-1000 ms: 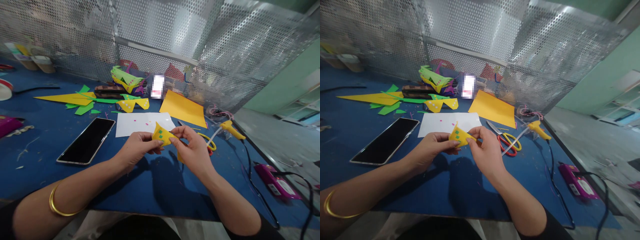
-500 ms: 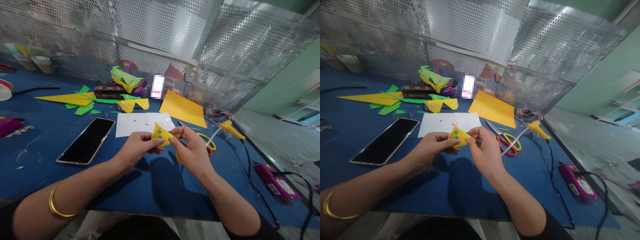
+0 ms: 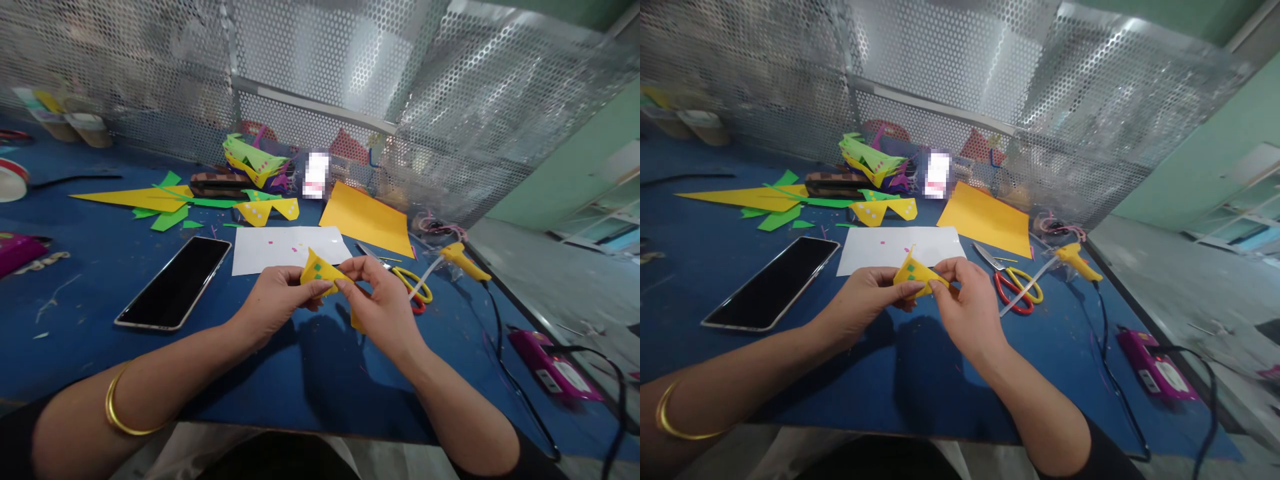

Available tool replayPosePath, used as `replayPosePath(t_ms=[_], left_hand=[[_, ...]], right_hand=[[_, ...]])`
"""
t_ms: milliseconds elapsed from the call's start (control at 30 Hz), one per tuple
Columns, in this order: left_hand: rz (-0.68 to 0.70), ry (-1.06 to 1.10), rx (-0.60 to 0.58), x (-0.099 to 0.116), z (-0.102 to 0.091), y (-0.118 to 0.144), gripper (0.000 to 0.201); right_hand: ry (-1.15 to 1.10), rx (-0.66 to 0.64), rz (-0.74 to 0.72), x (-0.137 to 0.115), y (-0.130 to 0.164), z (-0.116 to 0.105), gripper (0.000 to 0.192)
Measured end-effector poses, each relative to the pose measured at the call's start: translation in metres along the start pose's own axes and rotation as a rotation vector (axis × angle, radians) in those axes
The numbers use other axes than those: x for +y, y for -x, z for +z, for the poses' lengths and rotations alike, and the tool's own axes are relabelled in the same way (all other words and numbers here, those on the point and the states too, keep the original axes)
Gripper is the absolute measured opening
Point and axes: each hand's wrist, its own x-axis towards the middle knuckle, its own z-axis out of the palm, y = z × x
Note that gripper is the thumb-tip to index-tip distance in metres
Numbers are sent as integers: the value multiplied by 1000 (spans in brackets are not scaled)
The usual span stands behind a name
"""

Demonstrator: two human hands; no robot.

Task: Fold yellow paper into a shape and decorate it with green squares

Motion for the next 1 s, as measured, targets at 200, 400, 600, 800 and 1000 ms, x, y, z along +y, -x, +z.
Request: replayPosePath(t_ms=[200,400,600,800,1000], left_hand=[[-25,21,1,2,1,1,24],[15,-56,7,0,0,-1,23],[-12,21,-2,-2,0,-1,29],[6,-33,-2,-1,0,-1,24],[18,21,15,1,-4,-3,37]], right_hand=[[-10,-4,8,0,0,1,11],[-8,-5,-4,1,0,2,12],[-7,7,-9,2,-1,1,11],[5,2,-3,1,-1,1,11],[-69,48,4,-1,-4,-4,9]])
